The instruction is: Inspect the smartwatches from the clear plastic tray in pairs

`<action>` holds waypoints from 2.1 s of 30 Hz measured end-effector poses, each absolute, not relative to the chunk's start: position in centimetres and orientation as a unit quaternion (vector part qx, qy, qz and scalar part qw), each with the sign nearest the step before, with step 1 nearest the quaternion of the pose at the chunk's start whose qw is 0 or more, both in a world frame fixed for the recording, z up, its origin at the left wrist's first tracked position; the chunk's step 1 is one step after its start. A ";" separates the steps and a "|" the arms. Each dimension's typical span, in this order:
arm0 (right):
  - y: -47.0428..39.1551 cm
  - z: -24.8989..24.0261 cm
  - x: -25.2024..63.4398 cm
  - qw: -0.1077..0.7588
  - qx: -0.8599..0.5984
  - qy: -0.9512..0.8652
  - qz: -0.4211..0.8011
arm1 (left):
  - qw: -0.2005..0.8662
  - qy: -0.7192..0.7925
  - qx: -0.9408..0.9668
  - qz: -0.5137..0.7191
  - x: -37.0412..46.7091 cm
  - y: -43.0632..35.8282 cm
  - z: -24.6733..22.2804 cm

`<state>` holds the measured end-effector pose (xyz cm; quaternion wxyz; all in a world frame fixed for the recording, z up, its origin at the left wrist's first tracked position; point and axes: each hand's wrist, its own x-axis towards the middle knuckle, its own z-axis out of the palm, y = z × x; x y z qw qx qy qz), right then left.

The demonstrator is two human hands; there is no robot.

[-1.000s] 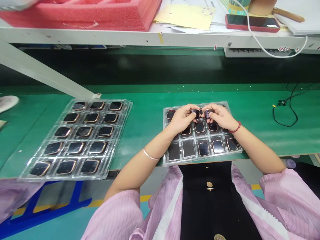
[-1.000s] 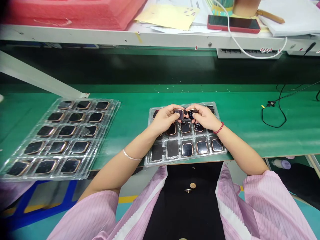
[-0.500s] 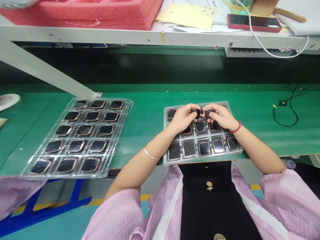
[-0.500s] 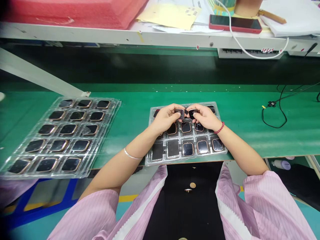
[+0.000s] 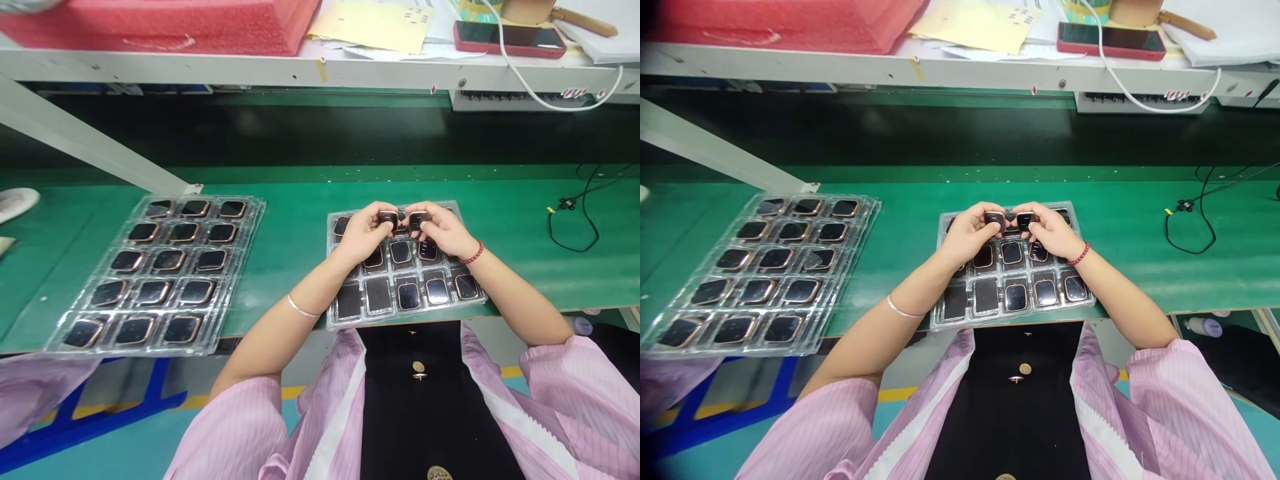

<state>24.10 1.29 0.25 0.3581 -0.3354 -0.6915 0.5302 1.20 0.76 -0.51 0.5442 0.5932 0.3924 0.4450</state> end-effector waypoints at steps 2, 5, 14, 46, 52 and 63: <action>1.3 0.2 24.1 0.354 -0.331 -0.697 0.528 | 0.545 0.391 0.592 0.446 1.2 0.8 -0.4; 1.2 0.3 24.1 0.355 -0.328 -0.697 0.530 | 0.541 0.389 0.589 0.458 1.2 0.7 -0.2; 1.2 0.3 24.1 0.349 -0.336 -0.693 0.534 | 0.546 0.392 0.587 0.451 1.3 0.5 0.0; 1.2 0.5 24.0 0.348 -0.334 -0.700 0.526 | 0.531 0.407 0.599 0.440 1.3 0.6 -0.3; 1.0 0.6 23.9 0.355 -0.328 -0.706 0.517 | 0.535 0.405 0.598 0.438 1.2 0.5 0.0; 1.3 0.3 24.2 0.355 -0.346 -0.679 0.541 | 0.536 0.398 0.588 0.456 1.2 0.7 -0.5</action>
